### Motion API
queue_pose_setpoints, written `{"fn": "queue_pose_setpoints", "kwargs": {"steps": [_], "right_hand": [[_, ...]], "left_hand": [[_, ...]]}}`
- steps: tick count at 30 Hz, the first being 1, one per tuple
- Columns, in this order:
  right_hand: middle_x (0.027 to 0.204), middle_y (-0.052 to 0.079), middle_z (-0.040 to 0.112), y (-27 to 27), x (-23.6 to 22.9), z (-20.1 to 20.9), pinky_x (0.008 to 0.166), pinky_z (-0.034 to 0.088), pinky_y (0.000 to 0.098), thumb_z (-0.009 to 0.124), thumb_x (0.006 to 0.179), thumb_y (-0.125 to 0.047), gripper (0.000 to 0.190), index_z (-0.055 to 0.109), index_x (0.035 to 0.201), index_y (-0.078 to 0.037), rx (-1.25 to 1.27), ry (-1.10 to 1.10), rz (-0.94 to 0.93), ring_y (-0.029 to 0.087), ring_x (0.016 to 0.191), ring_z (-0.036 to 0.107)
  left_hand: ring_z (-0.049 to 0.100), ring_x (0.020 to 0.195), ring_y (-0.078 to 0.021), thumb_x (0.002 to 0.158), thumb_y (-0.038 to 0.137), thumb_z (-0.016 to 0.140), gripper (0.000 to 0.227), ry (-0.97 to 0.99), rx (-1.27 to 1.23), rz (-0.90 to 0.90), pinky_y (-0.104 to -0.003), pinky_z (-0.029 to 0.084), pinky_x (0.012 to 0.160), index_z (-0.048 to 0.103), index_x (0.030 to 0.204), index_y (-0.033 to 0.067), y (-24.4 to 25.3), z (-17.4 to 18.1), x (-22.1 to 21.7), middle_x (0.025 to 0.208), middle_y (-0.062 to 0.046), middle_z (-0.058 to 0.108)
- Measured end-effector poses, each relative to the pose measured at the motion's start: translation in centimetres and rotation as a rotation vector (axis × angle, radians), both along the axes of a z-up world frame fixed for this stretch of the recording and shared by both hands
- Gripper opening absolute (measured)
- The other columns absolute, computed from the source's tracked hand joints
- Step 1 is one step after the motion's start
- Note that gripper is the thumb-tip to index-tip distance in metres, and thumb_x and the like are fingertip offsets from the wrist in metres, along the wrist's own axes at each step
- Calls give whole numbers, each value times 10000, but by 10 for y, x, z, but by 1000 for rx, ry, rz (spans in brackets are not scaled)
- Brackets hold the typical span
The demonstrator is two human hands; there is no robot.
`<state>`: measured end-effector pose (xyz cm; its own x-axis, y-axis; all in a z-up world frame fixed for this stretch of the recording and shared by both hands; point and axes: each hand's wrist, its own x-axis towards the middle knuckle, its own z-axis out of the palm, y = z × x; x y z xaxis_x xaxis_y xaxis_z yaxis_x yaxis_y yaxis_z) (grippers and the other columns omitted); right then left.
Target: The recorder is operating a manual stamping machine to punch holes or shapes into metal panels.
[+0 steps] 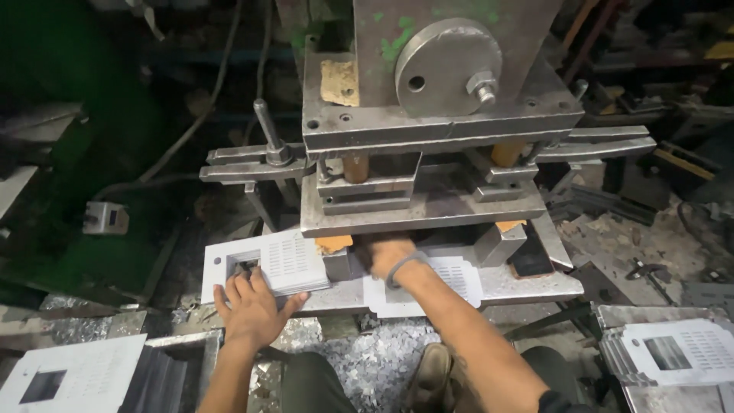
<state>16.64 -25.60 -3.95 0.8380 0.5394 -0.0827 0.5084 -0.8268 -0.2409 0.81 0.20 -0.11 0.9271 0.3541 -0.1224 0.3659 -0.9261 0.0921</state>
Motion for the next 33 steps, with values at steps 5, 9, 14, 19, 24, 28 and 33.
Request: {"fn": "queue_pose_setpoints", "kwargs": {"steps": [5, 9, 14, 19, 24, 28, 33], "right_hand": [[1194, 165, 701, -6, -10, 16, 1047, 482, 515, 547, 937, -359, 354, 755, 1154, -171, -108, 112, -131, 364, 1196, 636], [1109, 178, 732, -19, -52, 55, 1077, 438, 545, 505, 1013, -375, 368, 740, 1090, -102, 7, -96, -324, 382, 1139, 632], [1234, 182, 649, -47, -109, 31, 971, 487, 521, 557, 969, -287, 361, 632, 1230, -48, 446, -237, -178, 401, 1147, 605], [1344, 189, 599, -78, -142, 29, 996, 481, 488, 644, 921, -249, 344, 641, 1200, -48, 563, -329, -139, 408, 1200, 577], [1368, 216, 566, -106, -147, 16, 1044, 449, 489, 683, 895, -244, 350, 652, 1185, -51, 488, -267, -53, 422, 1256, 537], [1397, 205, 560, -111, -146, 15, 1063, 435, 485, 687, 898, -241, 345, 649, 1186, -55, 483, -240, -42, 414, 1282, 524], [1437, 199, 541, -117, -141, 6, 1095, 419, 466, 694, 905, -231, 376, 636, 1237, -65, 559, -196, -19, 410, 1332, 497]], "left_hand": [[127, 1521, -403, 789, 893, 500, 1198, 69, 19, 11, -623, 5, 1209, 232, 1545, 4, -5, 7, -3, 1499, -266, 309], [135, 1517, -400, 786, 900, 489, 1204, 91, 1, 24, -624, -1, 1217, 209, 1559, 20, -5, 8, -2, 1497, -250, 308], [163, 1488, -418, 755, 901, 536, 1248, 86, 17, 8, -624, 15, 1195, 183, 1563, 19, 4, -6, 1, 1480, -261, 307], [354, 1386, -433, 773, 854, 580, 1229, -421, -119, 117, -626, 257, 1159, 239, 1551, -34, 34, -26, 4, 1449, -304, 380], [612, 1175, -354, 817, 507, 845, 958, -594, -823, 724, -456, 556, 919, 488, 1452, -115, 94, -65, -8, 1439, -272, 423], [681, 1148, -256, 963, 369, 803, 764, -777, -1056, 650, -314, 508, 910, 557, 1492, -123, 93, -84, -36, 1299, -187, 701], [648, 985, -200, 1059, 327, 569, 501, -931, -1538, 960, -327, 565, 835, 514, 1408, -28, 51, -8, -96, 1100, -118, 650]]}}
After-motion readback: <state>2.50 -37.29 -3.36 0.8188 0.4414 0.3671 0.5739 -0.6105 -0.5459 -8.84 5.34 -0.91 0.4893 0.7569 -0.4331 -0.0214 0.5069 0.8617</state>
